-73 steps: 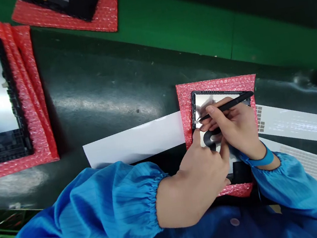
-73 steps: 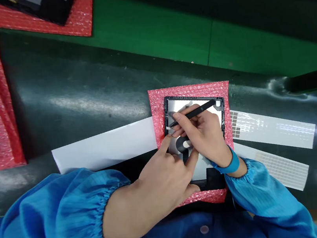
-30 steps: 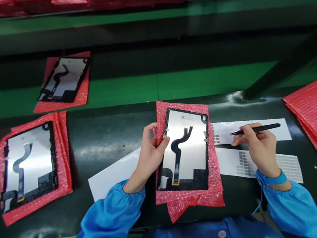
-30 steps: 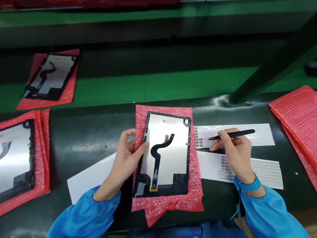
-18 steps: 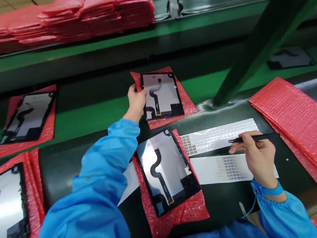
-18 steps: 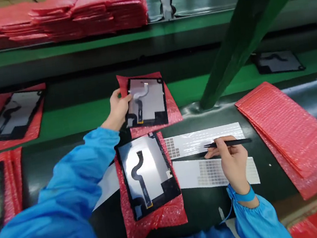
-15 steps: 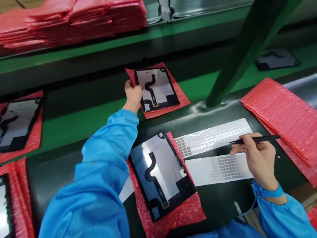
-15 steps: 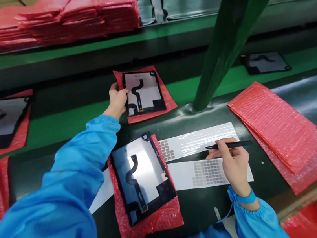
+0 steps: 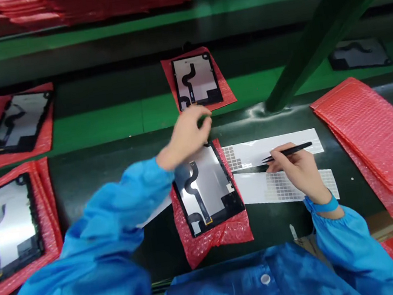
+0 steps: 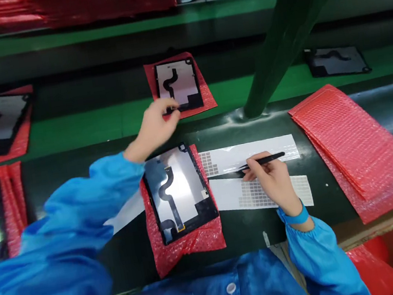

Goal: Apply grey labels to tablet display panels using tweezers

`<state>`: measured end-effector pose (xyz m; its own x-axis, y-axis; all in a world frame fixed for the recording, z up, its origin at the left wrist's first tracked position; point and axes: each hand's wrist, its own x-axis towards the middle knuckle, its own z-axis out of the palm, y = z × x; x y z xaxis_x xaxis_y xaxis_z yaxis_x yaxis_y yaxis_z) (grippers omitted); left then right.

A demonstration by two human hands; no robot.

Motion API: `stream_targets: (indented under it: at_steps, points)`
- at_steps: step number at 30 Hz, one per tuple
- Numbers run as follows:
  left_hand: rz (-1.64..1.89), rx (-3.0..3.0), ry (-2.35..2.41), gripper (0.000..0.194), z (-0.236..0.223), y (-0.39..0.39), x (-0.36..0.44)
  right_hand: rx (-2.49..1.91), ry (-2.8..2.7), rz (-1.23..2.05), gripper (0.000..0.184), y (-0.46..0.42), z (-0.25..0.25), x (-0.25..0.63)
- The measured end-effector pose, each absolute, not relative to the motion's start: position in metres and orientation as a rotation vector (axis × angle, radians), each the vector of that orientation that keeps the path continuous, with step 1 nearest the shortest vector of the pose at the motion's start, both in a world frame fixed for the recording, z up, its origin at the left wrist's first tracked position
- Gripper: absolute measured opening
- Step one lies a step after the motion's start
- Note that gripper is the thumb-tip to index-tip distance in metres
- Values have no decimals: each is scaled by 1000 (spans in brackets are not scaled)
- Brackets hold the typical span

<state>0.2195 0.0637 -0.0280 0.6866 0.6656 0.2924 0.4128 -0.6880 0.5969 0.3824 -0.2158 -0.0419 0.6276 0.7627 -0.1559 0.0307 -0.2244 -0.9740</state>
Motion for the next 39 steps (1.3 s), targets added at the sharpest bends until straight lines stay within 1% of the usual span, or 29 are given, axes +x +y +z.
stream_targets:
  at_steps: [2,4,6,8,10,15,21,27,30,32,34,39]
  points:
    - [570,2472,666,24,-32,8,193,-1665,-763,846,42,-197,-48,381]
    - [474,2520,522,28,-37,-40,172,-1653,-845,872,43,-180,-52,377]
    - [339,2651,387,43,-41,-73,158,-1639,-888,884,45,-168,-55,373]
    - [223,2759,345,57,-45,-90,153,-1639,-898,892,48,-162,-56,368]
    - [180,2783,378,63,-49,-95,153,-1655,-893,887,49,-161,-57,366]
    - [208,2774,392,59,-53,-92,156,-1696,-880,863,48,-164,-57,367]
    - [208,2814,372,62,-50,-92,156,-1698,-821,880,45,-161,-57,367]
    - [207,2828,362,65,-50,-91,156,-1696,-729,873,52,-157,-47,366]
    - [260,2861,355,64,-42,-101,147,-1668,-731,892,52,-156,-42,366]
    - [318,2864,323,59,-34,-111,138,-1657,-743,929,48,-153,-40,366]
    - [304,2838,337,55,-29,-117,131,-1647,-761,987,44,-147,-40,363]
    - [140,2833,581,56,-31,-105,128,-1598,-797,1133,47,-124,-43,351]
